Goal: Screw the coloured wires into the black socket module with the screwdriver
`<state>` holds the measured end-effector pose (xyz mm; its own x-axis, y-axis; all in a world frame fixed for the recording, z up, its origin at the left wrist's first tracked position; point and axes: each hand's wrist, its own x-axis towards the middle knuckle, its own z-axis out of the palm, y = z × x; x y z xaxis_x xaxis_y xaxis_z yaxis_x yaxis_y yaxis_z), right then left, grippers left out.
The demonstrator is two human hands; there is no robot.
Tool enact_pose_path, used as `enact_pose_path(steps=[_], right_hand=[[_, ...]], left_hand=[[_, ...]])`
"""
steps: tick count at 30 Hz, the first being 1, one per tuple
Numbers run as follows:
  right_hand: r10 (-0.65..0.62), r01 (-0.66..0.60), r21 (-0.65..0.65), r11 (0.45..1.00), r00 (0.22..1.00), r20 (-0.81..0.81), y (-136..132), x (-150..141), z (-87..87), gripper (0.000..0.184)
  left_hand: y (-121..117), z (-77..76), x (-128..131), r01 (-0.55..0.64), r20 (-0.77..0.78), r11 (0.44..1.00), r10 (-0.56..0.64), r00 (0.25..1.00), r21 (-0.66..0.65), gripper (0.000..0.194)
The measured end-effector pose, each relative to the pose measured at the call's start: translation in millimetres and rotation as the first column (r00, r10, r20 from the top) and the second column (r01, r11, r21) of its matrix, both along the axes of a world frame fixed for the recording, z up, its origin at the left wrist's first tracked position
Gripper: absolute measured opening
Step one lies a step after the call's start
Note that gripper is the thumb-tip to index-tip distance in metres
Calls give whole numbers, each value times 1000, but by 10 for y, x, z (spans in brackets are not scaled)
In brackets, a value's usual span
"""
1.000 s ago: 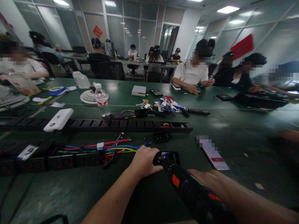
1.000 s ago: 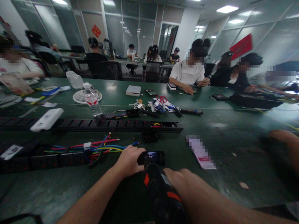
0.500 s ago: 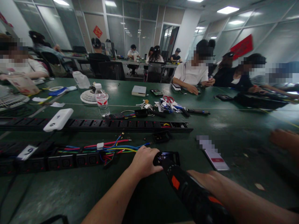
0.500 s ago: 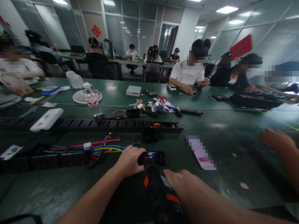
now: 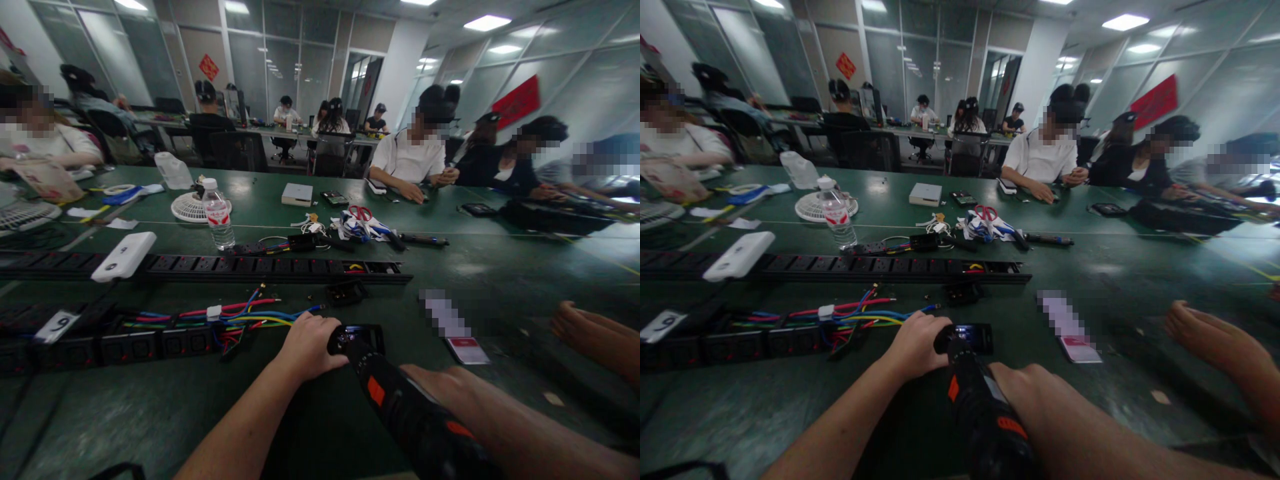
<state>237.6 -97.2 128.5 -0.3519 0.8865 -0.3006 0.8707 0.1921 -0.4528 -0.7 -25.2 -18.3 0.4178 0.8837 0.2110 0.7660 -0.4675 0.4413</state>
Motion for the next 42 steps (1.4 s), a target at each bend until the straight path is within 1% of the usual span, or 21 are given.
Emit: enact_pose_path(steps=[3, 7, 11, 15, 17, 20, 22, 24, 25, 27, 29, 31, 34, 35, 36, 37, 39, 42], right_hand=[[76, -81, -105, 991, 996, -51, 34, -67, 172, 25], [99, -109, -128, 986, 992, -84, 40, -209, 323, 21], [49, -68, -170, 983, 992, -115, -14, -274, 388, 17], [15, -44, -195, 980, 989, -148, -45, -310, 464, 18], [37, -58, -181, 982, 992, -117, -24, -351, 524, 17], [88, -91, -177, 980, 996, -23, 19, -437, 609, 14], [100, -96, -187, 978, 995, 9, 12, -459, 605, 15], [98, -98, -186, 978, 995, -10, -34, -381, 498, 17], [90, -96, -171, 981, 995, -42, -60, -286, 401, 16], [65, -82, -107, 991, 986, -152, -74, 34, 150, 14], [39, -9, 87, 996, 937, -346, 16, 504, -99, 11], [45, 7, 132, 991, 921, -387, 227, 1052, -259, 14], [36, 56, 198, 979, 901, -433, 627, 1818, -325, 23], [36, 72, 220, 973, 893, -448, 737, 2020, -331, 27], [30, 93, 241, 966, 887, -460, 821, 2189, -343, 27], [24, 110, 255, 961, 882, -470, 879, 2323, -365, 26], [10, 142, 277, 950, 875, -484, 925, 2502, -436, 22], [-16, 188, 295, 937, 866, -500, 905, 2618, -557, 16]], left_hand=[[-2, -1, 2, -2, -2, 1000, 2, 1000, -3, 35], [-8, -9, -1, -2, 7, 1000, 2, 1000, -10, 39], [-10, -25, 3, -5, 17, 1000, 5, 1000, -8, 40], [-11, -25, 13, -8, 22, 1000, 8, 1000, -8, 38], [-9, -22, 17, -10, 20, 1000, 10, 1000, -3, 37], [-5, -20, 20, -11, 17, 1000, 11, 1000, 3, 37], [-3, -22, 21, -11, 19, 1000, 11, 1000, -1, 37], [-3, -25, 22, -5, 27, 1000, 6, 1000, -11, 37], [-4, -26, 23, -1, 31, 1000, 1, 1000, -16, 36], [-6, -31, 24, 3, 33, 1000, -2, 999, -25, 35], [-7, -39, 24, -2, 25, 1000, 3, 1000, -29, 35], [-6, -45, 24, -9, 14, 1000, 9, 1000, -29, 35], [-5, -46, 28, -5, 11, 1000, 6, 1000, -25, 31], [-5, -43, 29, -4, 14, 1000, 5, 1000, -23, 29], [-5, -39, 31, -4, 17, 1000, 4, 1000, -22, 28], [-5, -34, 33, -2, 18, 1000, 2, 1000, -24, 27], [-4, -23, 36, -2, 18, 1000, 3, 1000, -28, 27], [-1, -10, 38, -3, 18, 999, 4, 1000, -34, 28]])
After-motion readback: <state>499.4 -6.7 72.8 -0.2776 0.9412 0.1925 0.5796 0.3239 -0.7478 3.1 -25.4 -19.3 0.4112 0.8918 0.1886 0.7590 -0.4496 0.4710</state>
